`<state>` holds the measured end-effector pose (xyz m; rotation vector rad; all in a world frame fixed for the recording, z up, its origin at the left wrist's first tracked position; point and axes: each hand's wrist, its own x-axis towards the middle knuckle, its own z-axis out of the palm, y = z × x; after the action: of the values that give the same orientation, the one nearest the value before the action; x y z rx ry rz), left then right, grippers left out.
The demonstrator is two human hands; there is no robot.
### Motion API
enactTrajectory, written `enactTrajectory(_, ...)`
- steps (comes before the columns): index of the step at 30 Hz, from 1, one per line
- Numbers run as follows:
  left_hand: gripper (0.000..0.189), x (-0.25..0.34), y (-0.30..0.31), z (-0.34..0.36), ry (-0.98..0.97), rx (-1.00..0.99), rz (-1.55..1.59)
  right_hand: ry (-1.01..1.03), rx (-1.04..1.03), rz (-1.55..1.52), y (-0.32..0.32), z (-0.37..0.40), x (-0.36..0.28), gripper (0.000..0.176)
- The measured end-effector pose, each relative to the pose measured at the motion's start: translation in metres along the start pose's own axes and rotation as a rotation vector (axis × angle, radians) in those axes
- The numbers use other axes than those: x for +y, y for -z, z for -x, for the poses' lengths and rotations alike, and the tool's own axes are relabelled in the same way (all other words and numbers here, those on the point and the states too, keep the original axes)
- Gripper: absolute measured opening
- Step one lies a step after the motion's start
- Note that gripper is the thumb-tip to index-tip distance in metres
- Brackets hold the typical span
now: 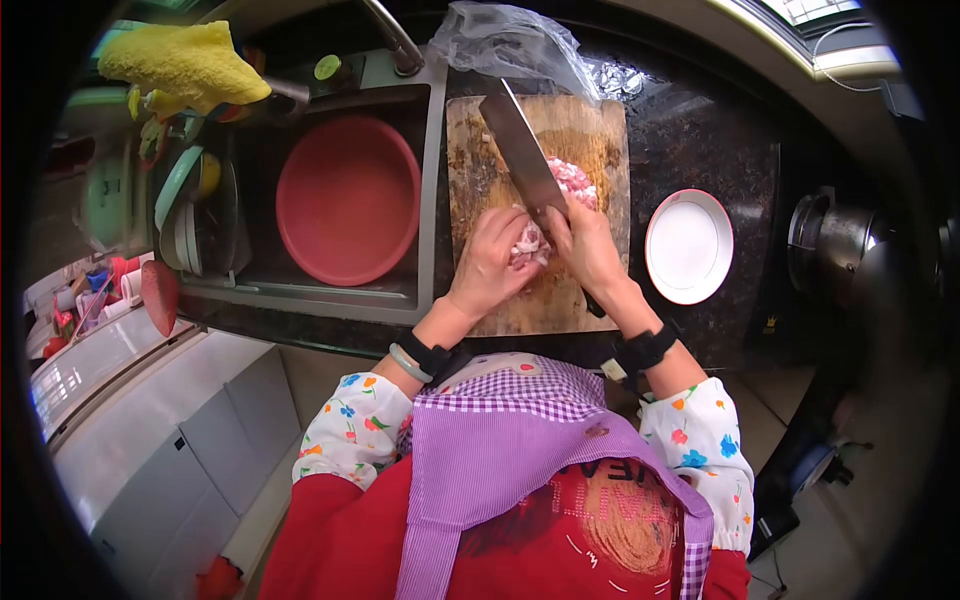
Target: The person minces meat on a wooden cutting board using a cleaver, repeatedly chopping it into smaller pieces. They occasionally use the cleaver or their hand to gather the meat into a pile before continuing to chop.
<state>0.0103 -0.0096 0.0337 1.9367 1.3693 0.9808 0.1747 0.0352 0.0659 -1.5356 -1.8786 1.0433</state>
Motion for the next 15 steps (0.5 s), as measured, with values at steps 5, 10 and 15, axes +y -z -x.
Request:
enactTrajectory(5,0.049,0.003,0.006,0.008,0.031,0.099,-0.042,-0.088,-0.144,0.073,0.041,0.042,-0.021,0.009)
enactTrajectory(10,0.040,0.002,-0.013,0.004,0.116,0.202,-0.086,-0.198,-0.320,0.249,0.056,0.071,-0.031,0.011)
enactTrajectory(15,0.042,-0.003,-0.021,0.004,0.091,0.157,-0.085,-0.224,-0.348,0.289,0.037,0.077,-0.018,0.009)
